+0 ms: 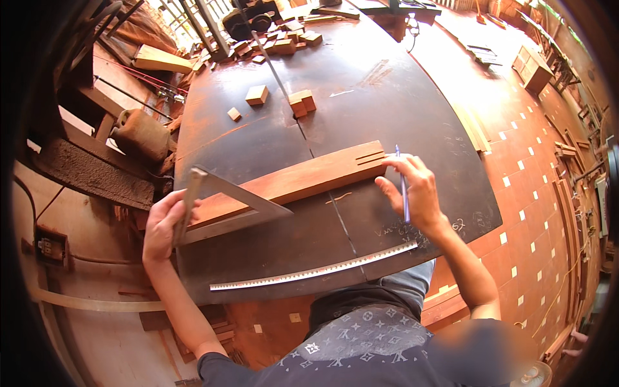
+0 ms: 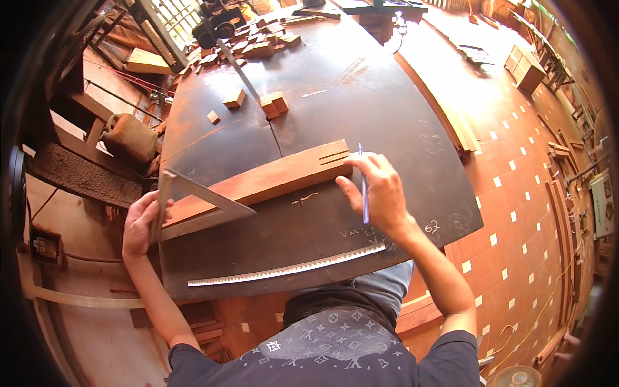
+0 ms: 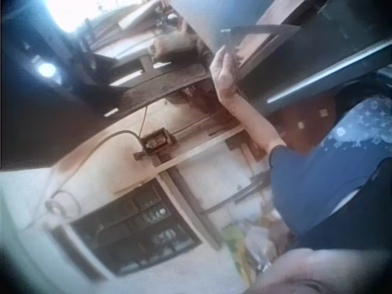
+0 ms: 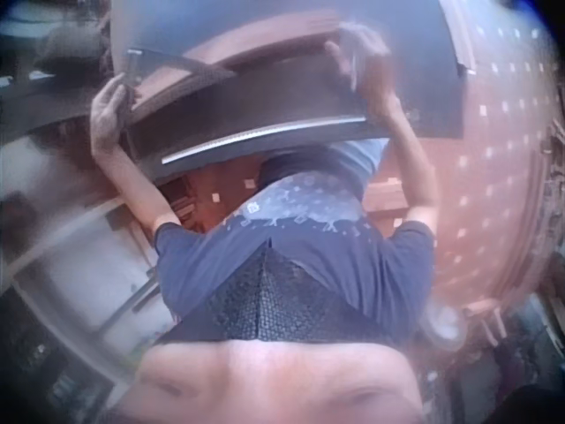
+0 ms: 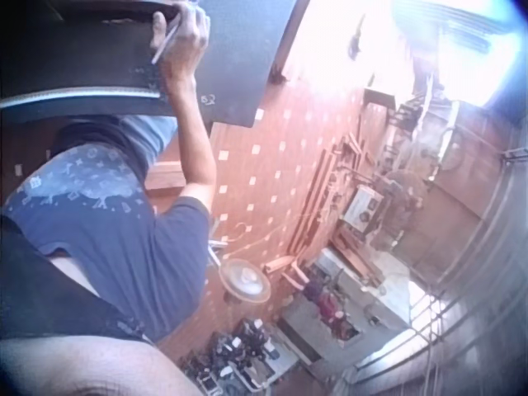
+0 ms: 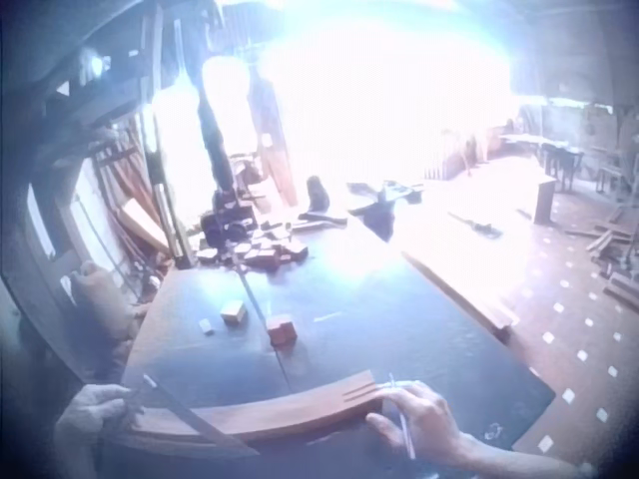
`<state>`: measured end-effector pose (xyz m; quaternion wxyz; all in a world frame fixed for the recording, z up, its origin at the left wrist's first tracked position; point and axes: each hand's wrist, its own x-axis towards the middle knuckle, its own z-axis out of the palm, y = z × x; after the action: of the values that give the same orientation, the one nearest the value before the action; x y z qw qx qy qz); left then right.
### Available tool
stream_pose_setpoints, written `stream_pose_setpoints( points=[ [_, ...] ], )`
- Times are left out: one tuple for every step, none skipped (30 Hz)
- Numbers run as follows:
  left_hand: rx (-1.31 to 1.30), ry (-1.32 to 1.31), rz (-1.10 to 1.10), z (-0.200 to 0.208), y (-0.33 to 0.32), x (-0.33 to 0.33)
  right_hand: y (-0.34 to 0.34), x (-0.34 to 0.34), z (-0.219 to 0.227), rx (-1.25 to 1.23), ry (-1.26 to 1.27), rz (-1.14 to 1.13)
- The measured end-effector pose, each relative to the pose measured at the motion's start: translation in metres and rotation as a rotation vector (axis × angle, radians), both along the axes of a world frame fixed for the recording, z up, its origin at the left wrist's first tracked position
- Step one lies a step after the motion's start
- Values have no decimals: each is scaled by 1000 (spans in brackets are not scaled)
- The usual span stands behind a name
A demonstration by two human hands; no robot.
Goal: The person measures and marks a wooden plank using a ruler and set square, then cuts it with a bandsaw. They repeat the process with another plank, marking and cutting it similarly.
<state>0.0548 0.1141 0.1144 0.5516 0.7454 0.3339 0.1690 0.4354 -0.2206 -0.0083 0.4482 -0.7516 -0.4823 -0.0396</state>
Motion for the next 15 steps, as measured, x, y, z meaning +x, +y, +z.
stream_pose_setpoints(
  points=[
    [21, 43, -110, -5, -3, 30, -1, -8, -4, 62, 6, -39],
    [46, 92, -211, -7, -6, 58, -1, -15, -3, 103, -14, -75],
    [31, 83, -280, -15, -8, 87, -3, -21, -1, 141, -37, -114],
    [60, 148, -338, -18, -6, 113, -3, -28, 0, 143, -8, -115],
    [66, 137, -362, -23, -15, 143, -4, -33, 1, 142, 20, -122],
    [163, 172, -469, -32, -4, 163, -3, -38, -1, 153, 59, -106],
    [296, 122, -543, -47, 0, 188, -3, -43, -4, 141, 89, -103],
    [278, 167, -545, -54, 1, 209, -4, -47, -5, 115, 162, -90],
    [261, 210, -548, -60, 1, 227, -6, -51, -6, 90, 234, -80],
    [232, 250, -536, -66, 0, 241, -7, -57, -5, 105, 376, -66],
    [204, 290, -522, -72, -1, 253, -8, -60, -1, 78, 472, -79],
    [175, 328, -512, -77, -4, 264, -8, -62, -2, 101, 533, -84],
    [129, 311, -551, -79, -8, 270, -9, -62, -4, 126, 593, -87],
    [82, 294, -589, -81, -12, 274, -11, -62, -7, 129, 613, -100],
    [33, 280, -623, -83, -17, 276, -13, -62, -10, 132, 637, -111]
  ],
)
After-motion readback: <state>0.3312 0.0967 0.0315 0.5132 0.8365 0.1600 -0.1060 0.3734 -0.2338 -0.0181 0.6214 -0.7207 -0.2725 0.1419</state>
